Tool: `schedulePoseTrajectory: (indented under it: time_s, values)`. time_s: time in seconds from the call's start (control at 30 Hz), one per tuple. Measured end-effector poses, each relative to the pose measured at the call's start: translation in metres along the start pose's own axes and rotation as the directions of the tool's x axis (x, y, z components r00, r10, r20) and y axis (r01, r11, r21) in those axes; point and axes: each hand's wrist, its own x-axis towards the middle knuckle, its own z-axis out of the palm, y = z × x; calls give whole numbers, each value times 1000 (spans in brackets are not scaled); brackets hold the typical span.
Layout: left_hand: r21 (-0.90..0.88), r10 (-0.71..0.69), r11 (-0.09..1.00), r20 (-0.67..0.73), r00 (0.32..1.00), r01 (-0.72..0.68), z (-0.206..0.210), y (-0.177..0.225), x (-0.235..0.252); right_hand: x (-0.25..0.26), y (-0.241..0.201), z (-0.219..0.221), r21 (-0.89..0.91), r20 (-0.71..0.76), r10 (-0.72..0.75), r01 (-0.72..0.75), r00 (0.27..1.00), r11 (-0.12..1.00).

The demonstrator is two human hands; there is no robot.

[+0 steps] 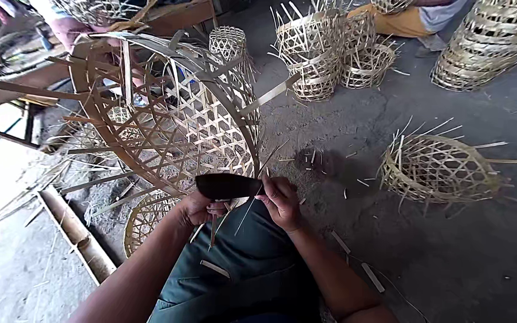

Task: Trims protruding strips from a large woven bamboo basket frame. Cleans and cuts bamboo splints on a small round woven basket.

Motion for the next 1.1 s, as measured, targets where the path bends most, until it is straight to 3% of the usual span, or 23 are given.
schedulePoseTrajectory:
  time_s: [0.17, 0.3, 0.37, 0.43, 0.47, 0.5, 0.57, 0.63, 0.7, 0.8, 0.93, 1.0, 1.1]
  values:
    - [-2, -6, 1000, -52, 999, 6, 7, 1, 3, -5, -9, -5, -120, -42, 22, -27, 999, 992]
    - [-42, -5, 999, -46, 999, 3, 7, 1, 5, 6, -3, -39, -271, -249, 120, -188, 961, 944]
    - [-40, 15, 999, -53, 998, -17, 6, -1, 5, 9, 0, -67, -184, -368, 300, -385, 880, 904]
    - [-3, 45, 999, -105, 993, -46, 8, -2, 5, 11, -3, -87, 116, -511, 521, -545, 684, 830]
    - [23, 64, 998, -133, 989, -62, 10, -4, 5, 7, -7, -95, 236, -545, 584, -558, 602, 795]
    - [50, 88, 995, -162, 983, -81, 12, -7, 6, -2, -12, -103, 304, -537, 606, -536, 587, 788]
    - [99, 148, 987, -211, 966, -130, 15, -12, 8, -23, -33, -116, 281, -426, 522, -440, 739, 853]
    - [122, 208, 975, -234, 950, -184, 16, -18, 12, -35, -62, -120, 200, -198, 448, -411, 872, 889]
    - [136, 261, 963, -251, 932, -233, 17, -24, 16, -38, -88, -112, 206, 60, 453, -455, 890, 866]
    - [156, 318, 946, -271, 908, -285, 21, -31, 21, -22, -113, -80, 205, 282, 557, -616, 781, 761]
    - [139, 340, 940, -289, 895, -312, 27, -37, 21, 18, -118, -47, -31, 405, 790, -857, 460, 515]
    - [155, 371, 928, -302, 878, -339, 27, -40, 20, 27, -113, -33, -58, 398, 822, -883, 407, 465]
    - [199, 421, 906, -323, 848, -374, 25, -43, 16, 30, -107, -20, -69, 367, 842, -892, 394, 448]
